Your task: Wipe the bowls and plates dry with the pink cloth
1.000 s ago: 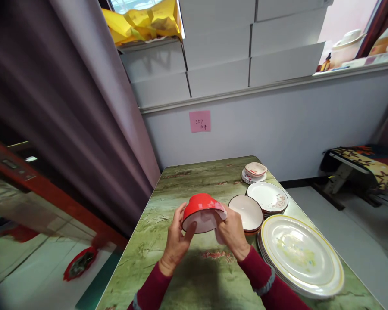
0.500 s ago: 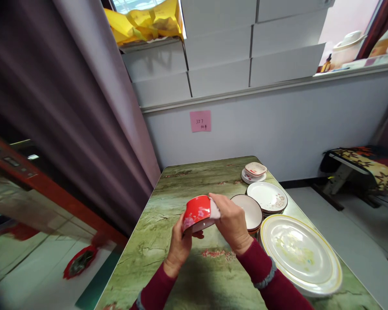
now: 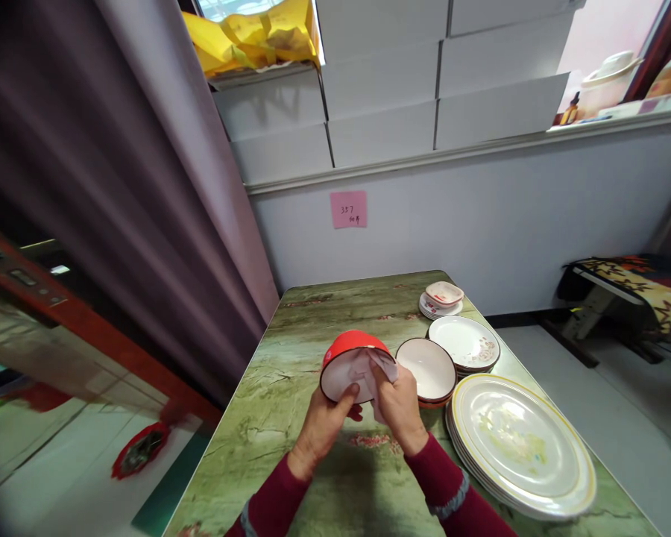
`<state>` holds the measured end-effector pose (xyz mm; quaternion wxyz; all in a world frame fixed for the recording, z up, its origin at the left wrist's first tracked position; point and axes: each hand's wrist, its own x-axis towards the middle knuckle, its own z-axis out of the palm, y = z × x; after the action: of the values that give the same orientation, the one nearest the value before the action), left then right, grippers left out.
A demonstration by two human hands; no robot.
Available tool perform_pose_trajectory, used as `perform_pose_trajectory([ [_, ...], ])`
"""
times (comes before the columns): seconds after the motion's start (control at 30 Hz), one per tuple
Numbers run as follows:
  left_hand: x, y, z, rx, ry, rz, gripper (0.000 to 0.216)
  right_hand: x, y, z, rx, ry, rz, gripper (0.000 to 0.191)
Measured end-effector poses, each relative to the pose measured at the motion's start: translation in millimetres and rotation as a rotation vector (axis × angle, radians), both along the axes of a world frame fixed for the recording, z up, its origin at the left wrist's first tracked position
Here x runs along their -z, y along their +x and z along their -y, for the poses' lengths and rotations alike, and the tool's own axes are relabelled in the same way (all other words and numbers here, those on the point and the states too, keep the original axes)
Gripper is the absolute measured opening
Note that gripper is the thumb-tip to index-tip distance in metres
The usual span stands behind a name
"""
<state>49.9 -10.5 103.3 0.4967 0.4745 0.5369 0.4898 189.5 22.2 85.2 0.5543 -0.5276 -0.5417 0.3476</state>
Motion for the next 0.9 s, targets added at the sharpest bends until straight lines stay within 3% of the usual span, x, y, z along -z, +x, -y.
perform_pose_trajectory([
  [0.1, -3.7, -16, 0, -0.053, 0.138, -0.306, 0.050, -1.6, 16, -7, 0.054, 0.272, 0.344, 0.029],
  [0.27, -8.6, -27, 1, -0.083, 0.294, -0.751, 0.021, -15.0, 24, -9, 0.175, 0.675, 0.867, 0.048],
  [0.37, -5.3, -24, 1, -0.087, 0.292, -0.799, 0.009, -25.9, 19, -5, 0.170, 0.805, 0.962, 0.045],
  [0.47, 0.6, -21, 2, -0.110, 0.266, -0.710, 0.006, -32.0, 15, -2, 0.128, 0.861, 0.906, 0.045],
  [0.53, 3.5, -20, 4, -0.089, 0.206, -0.544, 0.002, -32.7, 16, -2, 0.106, 0.837, 0.818, 0.044],
  [0.63, 4.3, -16, 5, -0.043, 0.087, -0.195, 0.028, -31.2, 17, -5, 0.095, 0.717, 0.621, 0.040],
  [0.73, 2.8, -8, 6, -0.009, -0.004, 0.089, 0.053, -28.7, 14, -7, 0.059, 0.524, 0.356, 0.032],
  [0.9, 4.1, 14, 9, -0.015, -0.057, 0.356, 0.055, -20.1, -8, 3, 0.022, 0.110, -0.087, 0.031],
])
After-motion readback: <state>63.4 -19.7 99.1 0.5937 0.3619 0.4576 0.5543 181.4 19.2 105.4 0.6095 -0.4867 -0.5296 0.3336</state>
